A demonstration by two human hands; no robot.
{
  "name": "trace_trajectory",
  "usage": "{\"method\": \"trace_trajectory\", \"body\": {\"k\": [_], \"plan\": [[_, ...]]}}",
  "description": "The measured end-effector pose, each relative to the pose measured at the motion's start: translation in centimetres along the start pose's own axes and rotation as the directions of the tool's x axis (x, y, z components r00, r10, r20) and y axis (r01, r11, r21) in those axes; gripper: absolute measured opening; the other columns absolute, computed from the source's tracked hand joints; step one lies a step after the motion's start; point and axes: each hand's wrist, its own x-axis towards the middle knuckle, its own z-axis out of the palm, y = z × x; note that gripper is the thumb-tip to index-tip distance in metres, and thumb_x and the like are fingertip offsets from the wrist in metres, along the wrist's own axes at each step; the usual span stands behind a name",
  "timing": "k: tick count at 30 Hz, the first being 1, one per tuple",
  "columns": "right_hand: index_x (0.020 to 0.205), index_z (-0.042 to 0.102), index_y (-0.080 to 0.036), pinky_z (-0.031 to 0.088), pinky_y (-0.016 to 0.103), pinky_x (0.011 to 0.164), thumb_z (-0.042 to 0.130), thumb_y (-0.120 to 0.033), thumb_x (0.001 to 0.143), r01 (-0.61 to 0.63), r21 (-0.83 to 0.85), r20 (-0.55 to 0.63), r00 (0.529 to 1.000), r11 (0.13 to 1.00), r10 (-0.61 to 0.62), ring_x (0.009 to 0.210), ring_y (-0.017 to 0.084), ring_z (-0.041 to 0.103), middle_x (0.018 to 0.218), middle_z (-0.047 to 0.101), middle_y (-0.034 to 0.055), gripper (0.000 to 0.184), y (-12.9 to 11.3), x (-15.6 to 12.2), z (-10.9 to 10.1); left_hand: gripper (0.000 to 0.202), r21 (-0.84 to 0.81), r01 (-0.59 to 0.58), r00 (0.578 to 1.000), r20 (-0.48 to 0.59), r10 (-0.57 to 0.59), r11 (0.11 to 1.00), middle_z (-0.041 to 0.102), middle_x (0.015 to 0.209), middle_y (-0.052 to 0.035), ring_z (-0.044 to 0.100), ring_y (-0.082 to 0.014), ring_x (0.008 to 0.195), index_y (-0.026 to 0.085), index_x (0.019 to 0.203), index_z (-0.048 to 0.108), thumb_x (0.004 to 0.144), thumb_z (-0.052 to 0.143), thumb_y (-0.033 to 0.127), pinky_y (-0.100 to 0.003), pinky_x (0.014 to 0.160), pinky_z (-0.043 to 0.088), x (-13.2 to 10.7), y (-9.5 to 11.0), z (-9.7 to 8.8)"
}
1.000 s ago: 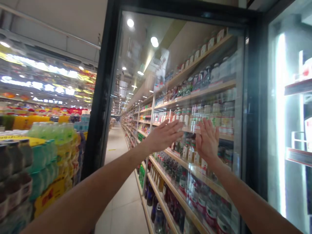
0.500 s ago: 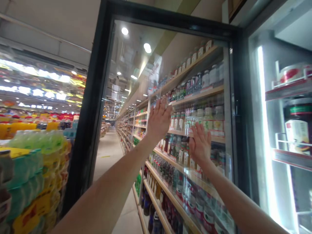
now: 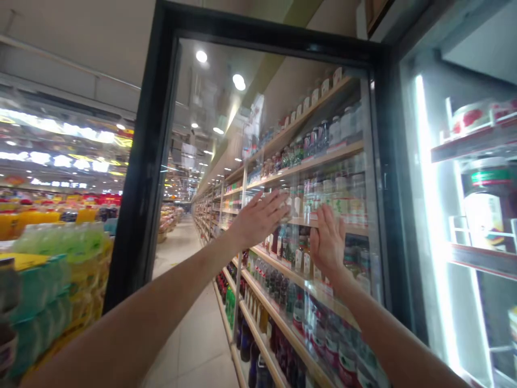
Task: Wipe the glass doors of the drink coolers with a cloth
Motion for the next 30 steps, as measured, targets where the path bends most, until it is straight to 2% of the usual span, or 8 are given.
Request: {"method": "trace_trajectory", "body": {"k": [2,5,8,11,16,21,26,30], "plan": [[0.143,0.021,-0.019,0.021,0.046,0.109,0.032,-0.025,0.090,-0.001,0.004,0.001,1.000,1.000,0.001,0.135,0.020,0.029,0.142,0.039,0.0123,0.055,0.0,0.0,0.0,0.042,0.018,0.148,0.988,-0.054,-0.147,0.989,0.036,0.144,-0.0032,0.026,-0.0206,0.135,0.025,0.133,0.038,0.092,0.035,0.031,-0.046,0.111,0.021,-1.0,-1.4,-0.4],[0.142,0.025,-0.018,0.021,0.046,0.109,0.033,-0.025,0.089,-0.009,0.004,0.004,1.000,1.000,0.009,0.135,0.021,0.030,0.142,0.039,0.0120,0.054,0.0,-0.1,0.1,0.046,0.028,0.490,0.857,-0.196,-0.476,0.871,0.031,0.145,-0.0113,0.020,-0.0265,0.137,0.018,0.135,0.035,0.091,0.035,0.031,-0.051,0.108,0.023,-2.4,-2.8,-0.8],[0.141,0.028,-0.018,0.021,0.047,0.109,0.034,-0.025,0.089,-0.007,0.009,-0.007,1.000,1.000,0.007,0.134,0.021,0.031,0.141,0.041,0.0120,0.052,-0.1,-0.1,0.2,0.045,0.054,0.209,0.975,-0.094,-0.203,0.977,0.033,0.145,-0.0087,0.018,-0.0212,0.138,0.019,0.135,0.035,0.091,0.035,0.030,-0.043,0.110,0.023,-4.2,-2.1,-0.8],[0.140,0.028,-0.018,0.021,0.046,0.109,0.034,-0.025,0.089,-0.001,0.015,-0.021,1.000,1.000,0.001,0.134,0.021,0.031,0.140,0.042,0.0121,0.052,-0.1,-0.1,0.2,0.044,0.060,-0.031,0.999,0.014,0.030,0.998,0.035,0.144,-0.0023,0.022,-0.0173,0.137,0.026,0.135,0.034,0.091,0.036,0.032,-0.039,0.111,0.021,-6.0,-2.4,-0.9],[0.139,0.030,-0.019,0.020,0.046,0.109,0.034,-0.026,0.089,-0.006,0.013,-0.016,1.000,1.000,0.006,0.133,0.021,0.032,0.140,0.041,0.0127,0.051,-0.2,-0.1,0.3,0.048,0.079,0.479,0.859,-0.248,-0.448,0.874,0.031,0.145,-0.0129,0.018,-0.0241,0.138,0.018,0.137,0.032,0.091,0.034,0.030,-0.047,0.107,0.026,-8.9,-3.8,-1.2],[0.136,0.036,-0.018,0.021,0.047,0.108,0.035,-0.027,0.089,0.000,0.004,-0.013,1.000,1.000,0.000,0.133,0.022,0.033,0.139,0.042,0.0126,0.048,-0.2,-0.1,0.3,0.046,0.065,-0.009,1.000,0.013,0.008,0.998,0.039,0.142,-0.0015,0.020,-0.0163,0.137,0.031,0.136,0.033,0.091,0.038,0.029,-0.039,0.111,0.023,-11.4,-3.0,-1.0],[0.132,0.042,-0.016,0.022,0.046,0.108,0.036,-0.025,0.089,0.004,-0.011,-0.021,1.000,1.000,-0.004,0.133,0.022,0.033,0.139,0.043,0.0129,0.044,-0.2,-0.1,0.4,0.046,0.102,0.399,0.909,-0.178,-0.378,0.911,0.034,0.144,-0.0108,0.014,-0.0224,0.139,0.019,0.135,0.036,0.089,0.039,0.025,-0.046,0.109,0.024,-13.3,-2.9,-1.1],[0.131,0.043,-0.014,0.022,0.047,0.108,0.036,-0.026,0.089,0.017,-0.029,-0.025,1.000,0.999,-0.017,0.133,0.023,0.033,0.139,0.043,0.0138,0.044,-0.3,-0.1,0.6,0.044,0.027,-0.195,0.981,0.001,0.195,0.981,0.034,0.144,0.0018,0.015,-0.0139,0.138,0.030,0.132,0.040,0.089,0.038,0.020,-0.035,0.113,0.017,-17.2,1.9,-0.5]]}}
